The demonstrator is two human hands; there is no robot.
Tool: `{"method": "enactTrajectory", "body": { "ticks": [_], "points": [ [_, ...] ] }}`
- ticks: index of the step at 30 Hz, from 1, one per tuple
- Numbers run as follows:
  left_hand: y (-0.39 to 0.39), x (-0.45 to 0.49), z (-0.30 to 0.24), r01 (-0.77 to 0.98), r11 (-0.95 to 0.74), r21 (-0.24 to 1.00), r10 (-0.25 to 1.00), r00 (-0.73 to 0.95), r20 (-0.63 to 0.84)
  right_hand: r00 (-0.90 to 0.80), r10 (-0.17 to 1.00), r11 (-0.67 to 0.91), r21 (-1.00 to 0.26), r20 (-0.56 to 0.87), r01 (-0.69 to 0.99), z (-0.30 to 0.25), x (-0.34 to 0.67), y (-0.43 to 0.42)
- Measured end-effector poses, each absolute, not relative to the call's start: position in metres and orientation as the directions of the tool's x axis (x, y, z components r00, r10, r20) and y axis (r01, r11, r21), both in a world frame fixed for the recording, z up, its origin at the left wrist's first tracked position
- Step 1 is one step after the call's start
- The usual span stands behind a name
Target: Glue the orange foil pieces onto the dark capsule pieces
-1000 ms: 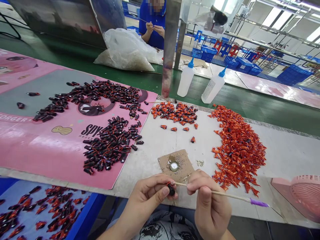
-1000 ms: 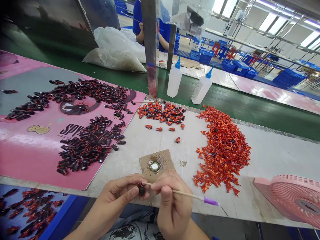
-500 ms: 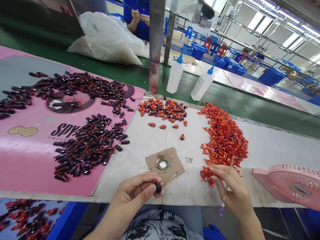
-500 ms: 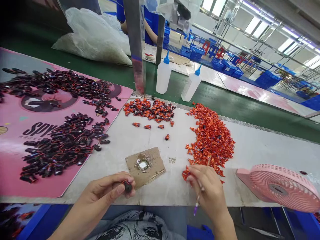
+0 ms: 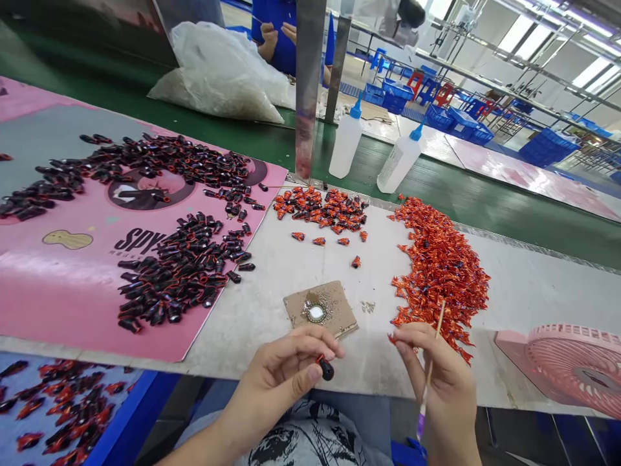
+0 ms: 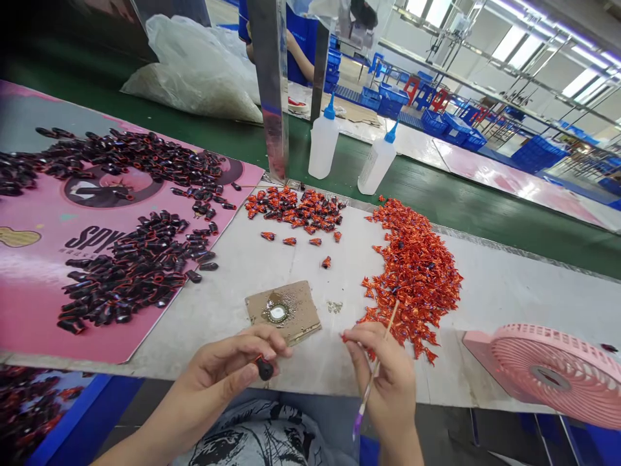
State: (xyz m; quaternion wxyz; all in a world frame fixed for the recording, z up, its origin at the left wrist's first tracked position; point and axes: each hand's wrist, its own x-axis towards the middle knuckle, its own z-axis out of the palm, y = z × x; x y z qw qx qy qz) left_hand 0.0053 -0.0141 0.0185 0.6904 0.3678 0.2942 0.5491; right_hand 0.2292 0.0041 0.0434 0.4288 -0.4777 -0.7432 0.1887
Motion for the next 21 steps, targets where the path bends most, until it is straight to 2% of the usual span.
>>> {"method": "enactTrajectory", "body": {
  "ticks": [2, 4, 6, 9, 11, 16, 21],
  "points": [
    [-0.013, 0.009, 0.021, -0.544, 0.171, 0.822, 0.969, 0.243, -0.041, -0.192, 0.898, 0.439, -0.831, 0.396, 0.340, 0.051, 0.209, 0.001],
    [-0.013, 0.012, 0.024, -0.561, 0.218, 0.799, 0.963, 0.255, -0.084, -0.245, 0.888, 0.442, -0.869, 0.389, 0.221, 0.052, 0.190, 0.000],
    [-0.015, 0.014, 0.026, -0.584, 0.248, 0.773, 0.964, 0.231, -0.135, -0.236, 0.862, 0.501, -0.823, 0.448, 0.267, 0.048, 0.175, -0.001],
    [-0.017, 0.015, 0.028, -0.611, 0.304, 0.731, 0.952, 0.171, -0.254, -0.179, 0.782, 0.604, -0.655, 0.597, 0.455, 0.039, 0.164, -0.001],
    [-0.018, 0.016, 0.031, -0.624, 0.335, 0.706, 0.938, 0.153, -0.310, -0.197, 0.748, 0.631, -0.588, 0.634, 0.507, 0.035, 0.164, -0.001],
    [-0.019, 0.016, 0.039, -0.657, 0.397, 0.641, 0.909, 0.181, -0.376, -0.349, 0.714, 0.694, -0.553, 0.607, 0.461, 0.038, 0.176, 0.005],
    [-0.020, 0.016, 0.043, -0.656, 0.448, 0.607, 0.886, 0.237, -0.398, -0.334, 0.708, 0.692, -0.518, 0.622, 0.502, 0.041, 0.185, 0.006]
  ]
}}
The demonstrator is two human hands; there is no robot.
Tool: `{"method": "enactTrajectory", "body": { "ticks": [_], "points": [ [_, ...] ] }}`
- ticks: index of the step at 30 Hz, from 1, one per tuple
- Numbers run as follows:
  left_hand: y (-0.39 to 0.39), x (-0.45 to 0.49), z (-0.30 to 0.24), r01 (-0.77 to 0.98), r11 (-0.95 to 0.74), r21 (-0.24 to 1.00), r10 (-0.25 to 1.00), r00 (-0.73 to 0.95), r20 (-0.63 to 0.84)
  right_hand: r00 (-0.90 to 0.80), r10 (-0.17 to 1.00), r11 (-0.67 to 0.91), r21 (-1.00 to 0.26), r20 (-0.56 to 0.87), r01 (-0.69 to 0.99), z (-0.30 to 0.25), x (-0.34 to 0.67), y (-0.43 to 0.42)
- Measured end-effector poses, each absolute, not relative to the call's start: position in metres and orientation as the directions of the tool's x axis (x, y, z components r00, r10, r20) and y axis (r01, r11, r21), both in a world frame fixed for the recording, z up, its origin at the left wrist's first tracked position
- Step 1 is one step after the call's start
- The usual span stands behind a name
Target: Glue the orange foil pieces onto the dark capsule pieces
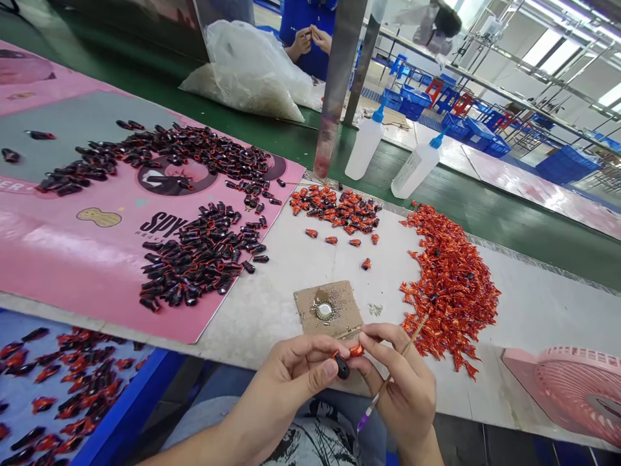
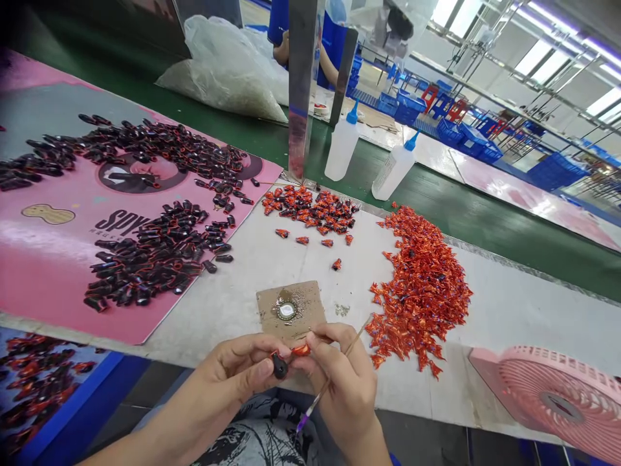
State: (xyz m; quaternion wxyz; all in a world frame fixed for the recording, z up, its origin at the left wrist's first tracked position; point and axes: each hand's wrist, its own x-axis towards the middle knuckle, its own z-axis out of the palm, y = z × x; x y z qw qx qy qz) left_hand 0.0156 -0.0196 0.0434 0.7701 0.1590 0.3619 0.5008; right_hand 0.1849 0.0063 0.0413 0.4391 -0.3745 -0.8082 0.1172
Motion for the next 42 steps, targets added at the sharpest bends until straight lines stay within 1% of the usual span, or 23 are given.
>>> {"method": "enactTrajectory", "body": {
  "ticks": [3, 5, 7, 8, 10, 12, 13, 15, 17, 21, 25, 28, 30, 31, 33, 35, 38, 40, 42],
  "points": [
    [-0.022, 0.015, 0.044, -0.643, 0.462, 0.611, 0.879, 0.240, -0.412, -0.318, 0.693, 0.696, -0.485, 0.647, 0.530, 0.042, 0.184, 0.004],
    [-0.024, 0.014, 0.043, -0.638, 0.462, 0.616, 0.878, 0.234, -0.417, -0.340, 0.659, 0.729, -0.458, 0.671, 0.508, 0.042, 0.182, 0.003],
    [-0.025, 0.013, 0.043, -0.630, 0.457, 0.629, 0.883, 0.234, -0.407, -0.360, 0.641, 0.751, -0.460, 0.678, 0.474, 0.042, 0.182, 0.003],
    [-0.025, 0.013, 0.043, -0.625, 0.442, 0.644, 0.892, 0.232, -0.387, -0.348, 0.656, 0.742, -0.488, 0.670, 0.459, 0.042, 0.182, 0.002],
    [-0.025, 0.013, 0.042, -0.606, 0.367, 0.705, 0.929, 0.196, -0.315, -0.285, 0.723, 0.685, -0.602, 0.629, 0.411, 0.043, 0.183, 0.001],
    [-0.024, 0.015, 0.040, -0.566, 0.226, 0.793, 0.974, 0.111, -0.199, -0.221, 0.802, 0.597, -0.735, 0.555, 0.320, 0.045, 0.183, -0.002],
    [-0.023, 0.015, 0.039, -0.537, 0.147, 0.831, 0.989, 0.064, -0.133, -0.210, 0.828, 0.560, -0.783, 0.520, 0.272, 0.047, 0.182, -0.003],
    [-0.022, 0.018, 0.037, -0.486, 0.026, 0.873, 0.999, -0.007, -0.034, -0.215, 0.846, 0.527, -0.825, 0.487, 0.205, 0.050, 0.178, -0.006],
    [-0.023, 0.019, 0.036, -0.467, -0.028, 0.884, 0.999, -0.045, 0.008, -0.235, 0.826, 0.557, -0.805, 0.513, 0.202, 0.052, 0.173, -0.007],
    [-0.023, 0.020, 0.037, -0.452, -0.049, 0.891, 0.997, -0.076, 0.016, -0.267, 0.753, 0.659, -0.690, 0.602, 0.299, 0.053, 0.166, -0.009],
    [-0.025, 0.023, 0.039, -0.444, -0.013, 0.896, 0.993, -0.110, -0.040, -0.300, 0.699, 0.711, -0.588, 0.649, 0.385, 0.047, 0.163, -0.009],
    [-0.026, 0.024, 0.038, -0.454, 0.041, 0.890, 0.985, -0.130, -0.111, -0.317, 0.691, 0.719, -0.567, 0.650, 0.403, 0.043, 0.162, -0.010],
    [-0.024, 0.021, 0.038, -0.415, 0.039, 0.909, 0.987, -0.127, -0.100, -0.286, 0.694, 0.712, -0.568, 0.661, 0.414, 0.042, 0.161, -0.010],
    [-0.022, 0.019, 0.038, -0.361, 0.018, 0.932, 0.992, -0.111, -0.062, -0.268, 0.694, 0.708, -0.567, 0.668, 0.421, 0.042, 0.161, -0.011],
    [-0.015, 0.012, 0.038, -0.194, -0.088, 0.977, 0.996, -0.036, 0.082, -0.251, 0.693, 0.707, -0.567, 0.676, 0.423, 0.042, 0.160, -0.011],
    [-0.007, 0.005, 0.037, -0.019, -0.283, 0.959, 0.954, 0.096, 0.284, -0.253, 0.691, 0.711, -0.575, 0.677, 0.404, 0.043, 0.159, -0.011],
    [0.001, -0.001, 0.033, 0.147, -0.577, 0.804, 0.809, 0.241, 0.536, -0.257, 0.696, 0.712, -0.600, 0.670, 0.364, 0.044, 0.157, -0.011],
    [0.003, -0.001, 0.030, 0.216, -0.681, 0.700, 0.731, 0.262, 0.631, -0.246, 0.704, 0.707, -0.622, 0.667, 0.337, 0.045, 0.155, -0.011],
    [0.002, 0.000, 0.028, 0.243, -0.732, 0.637, 0.682, 0.262, 0.683, -0.236, 0.711, 0.701, -0.645, 0.662, 0.303, 0.045, 0.154, -0.011]
  ]
}}
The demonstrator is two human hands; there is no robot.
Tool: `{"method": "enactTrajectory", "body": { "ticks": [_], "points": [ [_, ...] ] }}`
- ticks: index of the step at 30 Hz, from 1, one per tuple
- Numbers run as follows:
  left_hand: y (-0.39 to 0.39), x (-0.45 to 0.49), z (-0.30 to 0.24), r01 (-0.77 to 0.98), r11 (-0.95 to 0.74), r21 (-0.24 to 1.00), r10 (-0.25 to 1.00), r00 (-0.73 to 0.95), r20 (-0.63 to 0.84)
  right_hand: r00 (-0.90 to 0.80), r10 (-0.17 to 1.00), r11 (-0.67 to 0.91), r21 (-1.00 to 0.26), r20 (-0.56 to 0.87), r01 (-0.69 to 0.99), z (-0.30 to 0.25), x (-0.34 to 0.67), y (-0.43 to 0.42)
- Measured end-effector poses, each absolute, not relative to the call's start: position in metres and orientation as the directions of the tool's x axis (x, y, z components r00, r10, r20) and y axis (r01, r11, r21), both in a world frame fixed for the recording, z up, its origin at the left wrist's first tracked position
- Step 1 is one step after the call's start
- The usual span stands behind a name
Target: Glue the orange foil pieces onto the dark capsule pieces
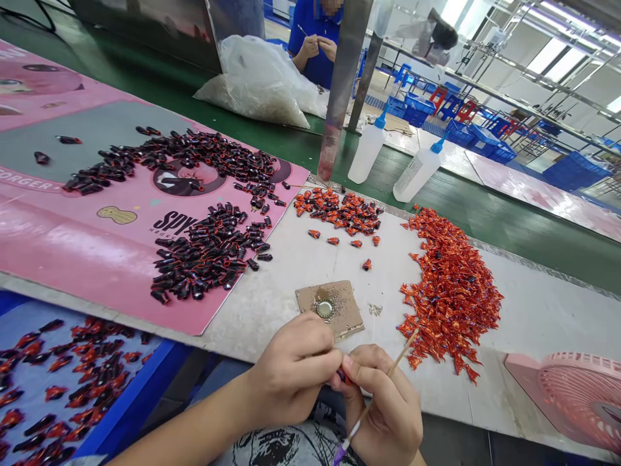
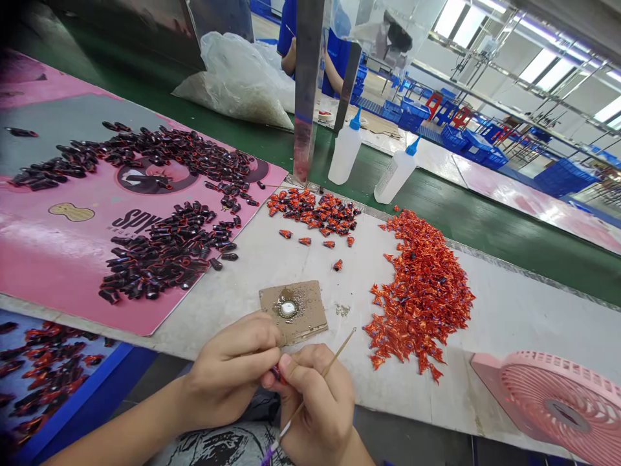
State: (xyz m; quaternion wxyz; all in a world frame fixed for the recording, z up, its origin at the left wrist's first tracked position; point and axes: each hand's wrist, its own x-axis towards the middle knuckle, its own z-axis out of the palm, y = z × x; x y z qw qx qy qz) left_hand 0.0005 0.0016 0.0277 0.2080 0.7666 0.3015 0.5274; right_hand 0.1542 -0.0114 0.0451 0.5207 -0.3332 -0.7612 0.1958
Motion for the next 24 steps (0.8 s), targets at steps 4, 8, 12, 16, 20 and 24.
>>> {"method": "enactTrajectory", "body": {
  "ticks": [4, 8, 12, 16, 20, 24],
  "points": [
    [-0.001, 0.002, 0.028, 0.230, -0.777, 0.585, 0.629, 0.265, 0.731, -0.235, 0.723, 0.690, -0.673, 0.649, 0.266, 0.045, 0.156, -0.012],
    [0.000, 0.002, 0.027, 0.210, -0.749, 0.628, 0.662, 0.240, 0.710, -0.259, 0.740, 0.672, -0.689, 0.621, 0.270, 0.045, 0.159, -0.010],
    [0.001, 0.000, 0.028, 0.128, -0.610, 0.782, 0.787, 0.219, 0.577, -0.279, 0.758, 0.650, -0.719, 0.590, 0.246, 0.046, 0.163, -0.008],
    [0.001, -0.001, 0.033, 0.033, -0.437, 0.899, 0.873, 0.258, 0.415, -0.294, 0.752, 0.656, -0.714, 0.590, 0.245, 0.045, 0.164, -0.007],
    [-0.004, 0.000, 0.036, 0.031, -0.325, 0.945, 0.900, 0.316, 0.300, -0.310, 0.734, 0.678, -0.682, 0.604, 0.276, 0.043, 0.166, -0.007],
    [-0.009, 0.001, 0.037, -0.002, -0.280, 0.960, 0.927, 0.260, 0.271, -0.300, 0.770, 0.636, -0.720, 0.563, 0.279, 0.041, 0.168, -0.008]
  ]
}}
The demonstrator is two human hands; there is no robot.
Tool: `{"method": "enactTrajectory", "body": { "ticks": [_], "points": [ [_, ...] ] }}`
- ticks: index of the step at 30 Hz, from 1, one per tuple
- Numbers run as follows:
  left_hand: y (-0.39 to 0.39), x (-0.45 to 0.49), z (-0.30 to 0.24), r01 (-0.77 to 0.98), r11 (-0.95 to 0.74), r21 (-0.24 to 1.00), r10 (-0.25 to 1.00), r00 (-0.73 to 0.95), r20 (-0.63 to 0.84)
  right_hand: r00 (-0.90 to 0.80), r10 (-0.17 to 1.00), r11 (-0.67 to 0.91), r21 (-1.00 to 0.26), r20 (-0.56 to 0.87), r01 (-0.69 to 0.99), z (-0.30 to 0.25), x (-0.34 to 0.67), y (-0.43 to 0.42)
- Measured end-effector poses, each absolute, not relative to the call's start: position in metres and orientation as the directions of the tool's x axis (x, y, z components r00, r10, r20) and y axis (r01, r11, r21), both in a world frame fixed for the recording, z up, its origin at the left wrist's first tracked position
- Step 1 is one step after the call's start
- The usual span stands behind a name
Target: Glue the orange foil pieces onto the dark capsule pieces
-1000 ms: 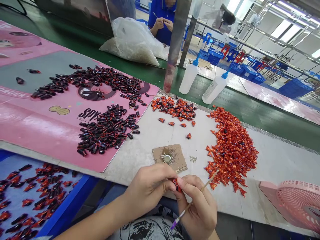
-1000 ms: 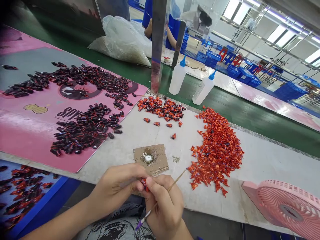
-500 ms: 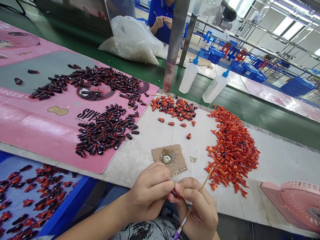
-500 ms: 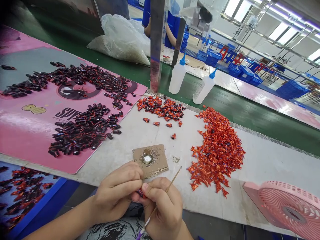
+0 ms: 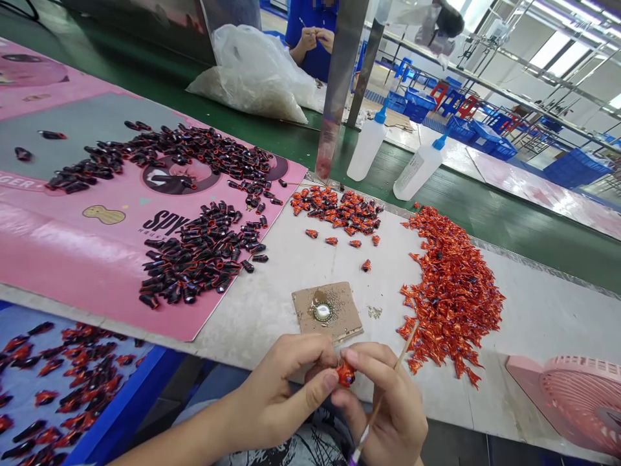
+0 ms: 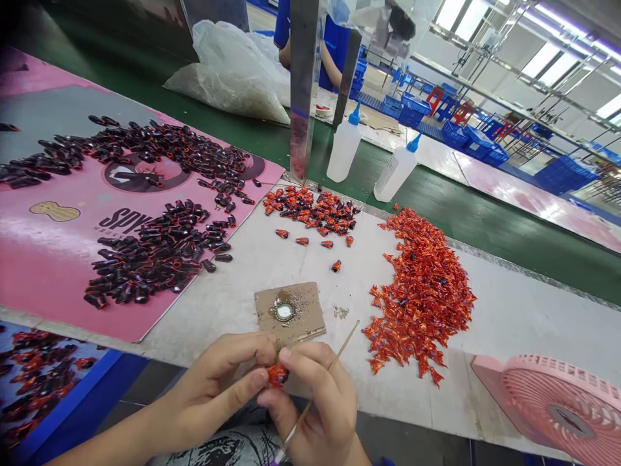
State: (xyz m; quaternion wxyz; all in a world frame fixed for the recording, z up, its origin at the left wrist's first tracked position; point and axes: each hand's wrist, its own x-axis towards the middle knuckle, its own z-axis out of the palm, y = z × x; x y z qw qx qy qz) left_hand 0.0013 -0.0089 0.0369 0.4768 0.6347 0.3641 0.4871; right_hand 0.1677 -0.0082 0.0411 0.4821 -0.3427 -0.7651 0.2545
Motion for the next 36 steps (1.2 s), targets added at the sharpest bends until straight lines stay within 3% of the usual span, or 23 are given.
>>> {"method": "enactTrajectory", "body": {
  "ticks": [6, 17, 22, 26, 28, 31, 34, 36],
  "points": [
    [-0.011, 0.002, 0.042, -0.001, -0.434, 0.901, 0.863, 0.287, 0.416, -0.364, 0.849, 0.452, -0.883, 0.383, 0.124, 0.041, 0.157, -0.012],
    [-0.015, 0.006, 0.037, -0.043, -0.544, 0.838, 0.814, 0.213, 0.540, -0.318, 0.866, 0.399, -0.917, 0.385, -0.021, 0.048, 0.141, -0.015],
    [-0.014, 0.005, 0.034, 0.002, -0.564, 0.826, 0.808, 0.205, 0.552, -0.346, 0.848, 0.465, -0.878, 0.403, 0.117, 0.041, 0.148, -0.016],
    [-0.016, 0.006, 0.033, 0.042, -0.512, 0.858, 0.852, 0.148, 0.502, -0.277, 0.790, 0.611, -0.743, 0.548, 0.273, 0.036, 0.165, -0.016],
    [-0.017, 0.008, 0.035, 0.053, -0.479, 0.876, 0.873, 0.135, 0.469, -0.313, 0.754, 0.654, -0.705, 0.578, 0.273, 0.038, 0.172, -0.014],
    [-0.012, 0.006, 0.038, 0.073, -0.489, 0.869, 0.861, 0.199, 0.467, -0.410, 0.743, 0.639, -0.744, 0.529, 0.198, 0.045, 0.177, -0.011],
    [0.002, -0.011, 0.039, 0.237, -0.623, 0.745, 0.775, 0.315, 0.548, -0.341, 0.819, 0.541, -0.819, 0.462, 0.191, 0.048, 0.177, -0.010],
    [0.014, -0.031, 0.036, 0.533, -0.661, 0.528, 0.734, 0.312, 0.604, -0.244, 0.877, 0.465, -0.858, 0.413, 0.219, 0.047, 0.177, -0.011]
  ]
}}
